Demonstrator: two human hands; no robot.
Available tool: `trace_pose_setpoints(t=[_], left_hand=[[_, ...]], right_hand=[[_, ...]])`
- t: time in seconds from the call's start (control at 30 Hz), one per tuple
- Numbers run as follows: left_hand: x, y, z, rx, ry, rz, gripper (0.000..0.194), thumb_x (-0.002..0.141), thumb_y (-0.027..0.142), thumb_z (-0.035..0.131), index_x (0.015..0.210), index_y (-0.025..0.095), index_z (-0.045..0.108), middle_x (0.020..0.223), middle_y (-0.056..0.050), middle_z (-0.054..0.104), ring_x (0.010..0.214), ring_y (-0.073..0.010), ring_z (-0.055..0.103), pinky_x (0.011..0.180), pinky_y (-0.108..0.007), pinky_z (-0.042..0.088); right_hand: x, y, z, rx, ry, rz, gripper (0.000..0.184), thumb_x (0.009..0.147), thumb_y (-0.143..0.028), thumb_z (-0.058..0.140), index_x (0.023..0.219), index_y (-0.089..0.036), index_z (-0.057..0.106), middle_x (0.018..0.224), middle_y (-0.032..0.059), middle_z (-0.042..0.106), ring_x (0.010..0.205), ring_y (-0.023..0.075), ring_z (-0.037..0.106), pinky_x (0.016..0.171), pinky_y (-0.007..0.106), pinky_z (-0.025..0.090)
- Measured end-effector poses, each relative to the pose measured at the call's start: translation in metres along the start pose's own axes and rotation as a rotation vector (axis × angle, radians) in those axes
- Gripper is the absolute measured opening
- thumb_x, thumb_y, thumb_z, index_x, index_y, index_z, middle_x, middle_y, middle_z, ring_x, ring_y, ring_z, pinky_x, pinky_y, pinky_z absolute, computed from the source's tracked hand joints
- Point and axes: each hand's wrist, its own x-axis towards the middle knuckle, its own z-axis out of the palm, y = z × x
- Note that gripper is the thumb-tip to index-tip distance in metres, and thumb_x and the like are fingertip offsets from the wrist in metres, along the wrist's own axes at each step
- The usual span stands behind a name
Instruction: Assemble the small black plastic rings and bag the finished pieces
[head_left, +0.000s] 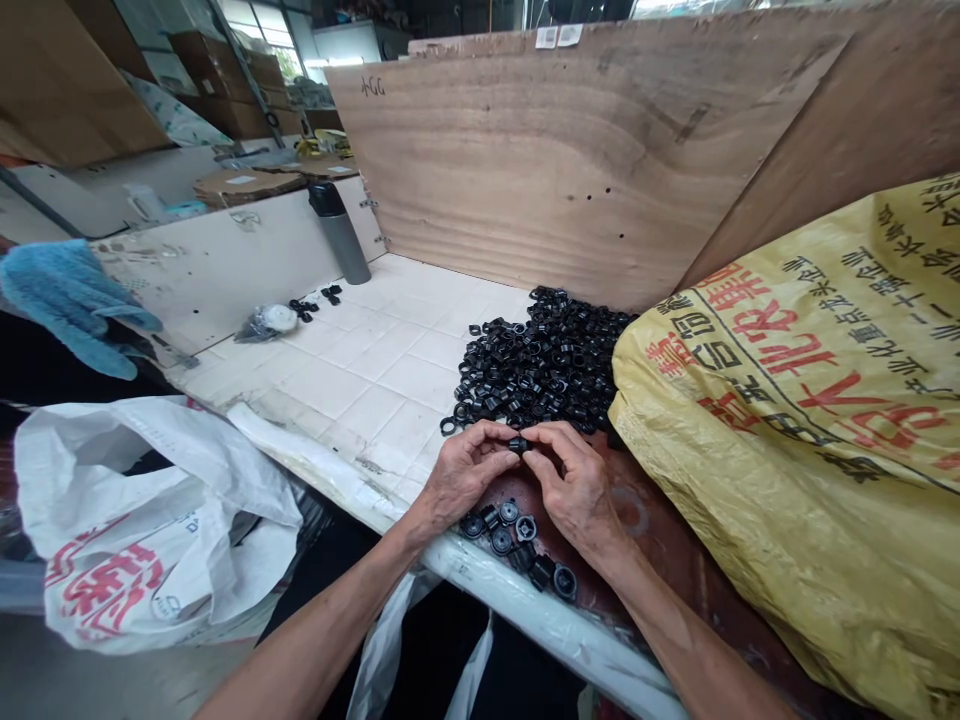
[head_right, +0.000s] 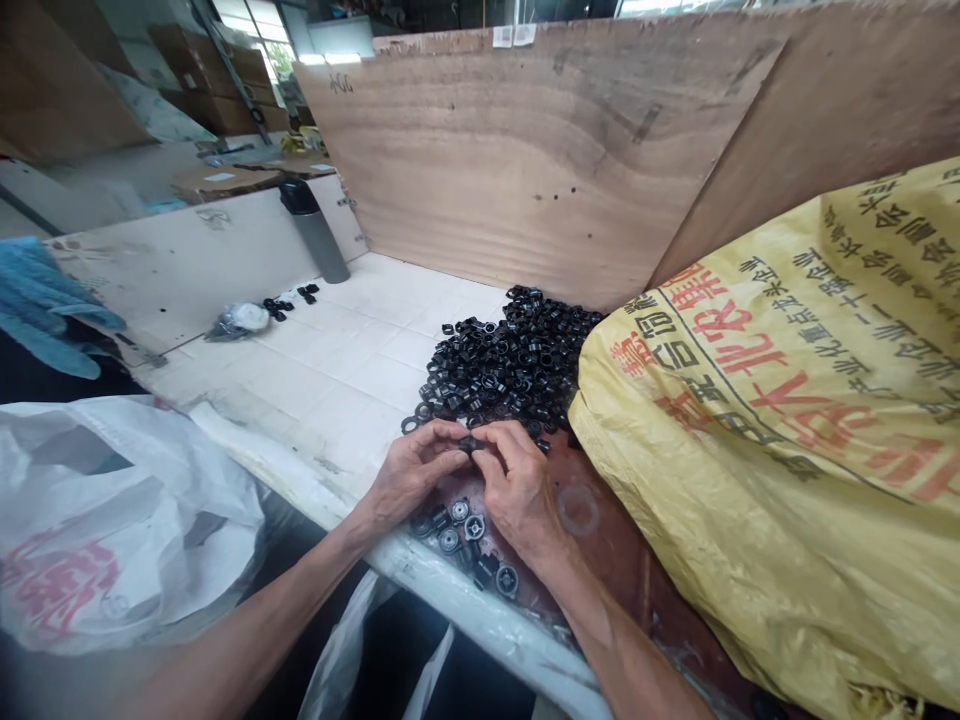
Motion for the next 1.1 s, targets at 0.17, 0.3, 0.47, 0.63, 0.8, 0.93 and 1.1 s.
trace_pose_setpoints(t=[0.17,0.3,0.47,0.63,0.8,0.93,1.1], left_hand=[[-0.001,0.001,0.000,-0.006,-0.006,-0.011,0.023,0.079,0.024,0.074,0.100,0.017,0.067,0.091,-0.002,0.070,0.081,-0.0126,0.066,0.079,-0.024,0.054],[0.000,-0.002,-0.002,0.148,0.006,0.134,0.020,0.083,0.023,0.071,0.102,0.018,0.068,0.100,-0.003,0.067,0.089,-0.0148,0.066,0.082,-0.027,0.054],[0.001,-0.008,-0.006,0.383,-0.043,0.319,0.018,0.086,0.021,0.068,0.104,0.019,0.068,0.103,-0.006,0.067,0.098,-0.0178,0.065,0.087,-0.031,0.054],[0.002,-0.010,-0.007,0.433,-0.042,0.349,0.018,0.088,0.020,0.066,0.105,0.019,0.068,0.103,-0.006,0.068,0.098,-0.0176,0.065,0.088,-0.031,0.054],[0.001,-0.008,-0.005,0.342,-0.026,0.265,0.017,0.085,0.021,0.070,0.102,0.018,0.069,0.100,-0.005,0.068,0.094,-0.0167,0.066,0.085,-0.029,0.054],[0.001,-0.006,-0.003,0.112,-0.033,0.048,0.022,0.084,0.025,0.070,0.104,0.017,0.066,0.091,-0.004,0.069,0.081,-0.0153,0.067,0.077,-0.029,0.056],[0.001,-0.007,-0.005,0.268,-0.019,0.223,0.018,0.085,0.022,0.069,0.103,0.018,0.068,0.100,-0.005,0.066,0.091,-0.0164,0.066,0.084,-0.030,0.054]], right_hand=[[0.001,-0.001,0.001,-0.019,0.007,-0.056,0.019,0.092,-0.013,0.052,0.100,-0.023,0.066,0.100,0.0065,0.065,0.095,0.0203,0.063,0.088,0.034,0.052],[0.000,0.001,0.001,-0.043,0.005,-0.021,0.016,0.092,-0.015,0.053,0.099,-0.021,0.066,0.097,0.0061,0.066,0.093,0.0203,0.063,0.085,0.033,0.051],[-0.002,0.004,0.002,-0.041,0.012,0.082,0.010,0.092,-0.023,0.057,0.091,-0.021,0.066,0.090,0.0051,0.068,0.083,0.0197,0.064,0.078,0.032,0.051],[-0.002,0.003,0.000,0.180,-0.049,0.419,0.017,0.087,-0.037,0.063,0.091,-0.020,0.065,0.074,0.0015,0.068,0.064,0.0175,0.065,0.060,0.027,0.053],[-0.001,0.001,-0.002,0.200,-0.083,0.410,0.013,0.087,-0.031,0.061,0.089,-0.019,0.066,0.072,0.0013,0.068,0.063,0.0176,0.066,0.059,0.027,0.052],[0.000,0.002,-0.003,0.019,-0.020,0.080,0.011,0.087,-0.020,0.059,0.093,-0.021,0.068,0.095,0.0049,0.071,0.090,0.0206,0.066,0.083,0.032,0.051],[0.000,0.006,-0.004,-0.073,-0.052,0.033,0.010,0.092,-0.024,0.059,0.092,-0.021,0.068,0.086,0.0037,0.071,0.080,0.0192,0.065,0.076,0.029,0.049]])
